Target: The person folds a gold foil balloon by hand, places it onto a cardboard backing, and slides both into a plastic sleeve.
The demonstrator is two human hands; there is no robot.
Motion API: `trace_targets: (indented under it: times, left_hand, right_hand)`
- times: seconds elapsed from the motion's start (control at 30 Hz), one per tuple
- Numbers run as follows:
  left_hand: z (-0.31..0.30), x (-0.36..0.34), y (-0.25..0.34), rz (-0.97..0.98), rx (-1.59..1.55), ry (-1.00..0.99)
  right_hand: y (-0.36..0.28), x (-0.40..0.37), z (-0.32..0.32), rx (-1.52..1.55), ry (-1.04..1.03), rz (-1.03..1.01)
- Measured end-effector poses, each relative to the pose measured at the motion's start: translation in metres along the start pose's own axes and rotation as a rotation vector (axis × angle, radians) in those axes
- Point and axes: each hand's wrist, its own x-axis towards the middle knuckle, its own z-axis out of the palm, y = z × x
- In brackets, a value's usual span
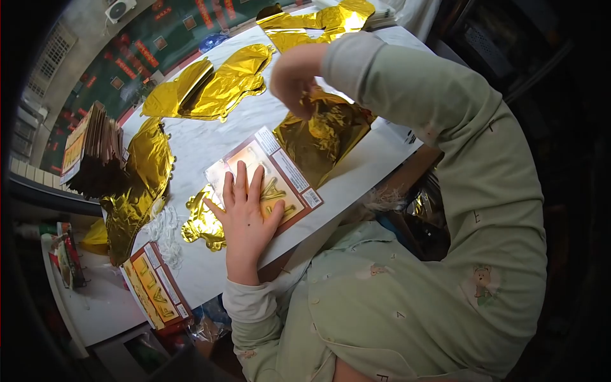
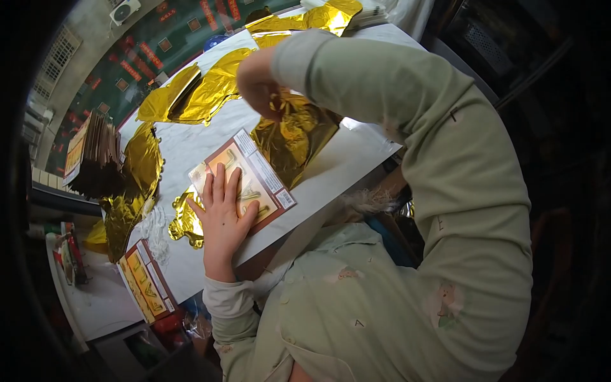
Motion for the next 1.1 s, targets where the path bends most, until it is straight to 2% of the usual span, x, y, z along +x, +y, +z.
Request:
trace_targets:
  times: [0.07,0.13,0.2,0.27,0.3,0.33,0.4,0.53,0.57,0.6,0.63,0.67,0.77,0.87,0.9,0.97,1.0,1.07,1.1]
  left_hand:
    - [-0.001,0.000,0.000,-0.004,-0.003,-0.016]
    - [-0.001,0.000,0.000,0.000,0.007,-0.022]
    - [0.006,-0.001,-0.006,0.006,-0.005,0.005]
    - [0.003,-0.006,-0.012,-0.027,-0.077,-0.144]
    - [0.025,-0.014,-0.019,-0.167,-0.604,-0.159]
    - [0.004,-0.008,-0.007,-0.057,-0.336,-0.107]
    - [-0.010,-0.004,-0.003,-0.102,-0.328,-0.282]
    - [0.005,-0.007,-0.006,-0.105,-0.345,-0.189]
    - [-0.001,-0.004,-0.003,-0.134,-0.303,-0.228]
    - [-0.005,-0.002,-0.001,-0.161,-0.262,-0.269]
    - [0.027,-0.010,-0.020,-0.138,-0.678,-0.042]
    - [0.026,-0.010,-0.022,-0.137,-0.675,-0.046]
    - [0.025,-0.010,-0.022,-0.178,-0.604,-0.102]
    - [0.021,-0.009,-0.020,0.034,0.023,-0.047]
    - [0.019,-0.007,-0.019,0.040,0.031,-0.051]
    - [0.009,-0.004,-0.014,0.006,0.012,-0.047]
    - [0.004,-0.002,-0.009,-0.013,0.001,-0.043]
    - [-0.006,0.003,0.001,-0.019,-0.007,-0.005]
    - [-0.007,0.004,0.000,-0.018,-0.010,-0.025]
  right_hand:
    - [-0.024,-0.006,-0.017,-0.133,-0.038,-0.002]
    - [-0.041,-0.010,-0.027,0.136,-0.010,-0.227]
    - [-0.060,-0.004,-0.031,0.579,-0.187,-0.474]
    - [-0.074,-0.029,-0.020,0.827,-0.104,-0.653]
    - [-0.078,-0.035,-0.011,0.841,0.082,-0.678]
    - [-0.078,-0.042,0.001,0.820,0.271,-0.669]
    - [-0.066,-0.060,0.033,0.396,0.682,-0.485]
    - [-0.037,-0.041,0.170,0.292,0.954,-0.459]
    - [-0.048,-0.026,0.194,0.289,0.954,-0.466]
    - [-0.059,-0.014,0.216,0.397,1.083,-0.494]
    - [-0.069,-0.010,0.231,0.510,1.212,-0.519]
    - [-0.078,-0.011,0.236,0.516,1.213,-0.517]
    - [-0.104,-0.009,0.238,1.017,1.256,-0.456]
    - [-0.102,-0.005,0.237,1.037,1.261,-0.386]
    - [-0.101,-0.003,0.238,1.045,1.266,-0.385]
    - [-0.097,0.005,0.242,1.534,1.323,-0.537]
    - [-0.094,0.011,0.243,1.540,1.327,-0.536]
    - [-0.083,0.018,0.246,2.119,1.198,-0.618]
    - [-0.076,0.013,0.247,2.298,1.028,-0.501]
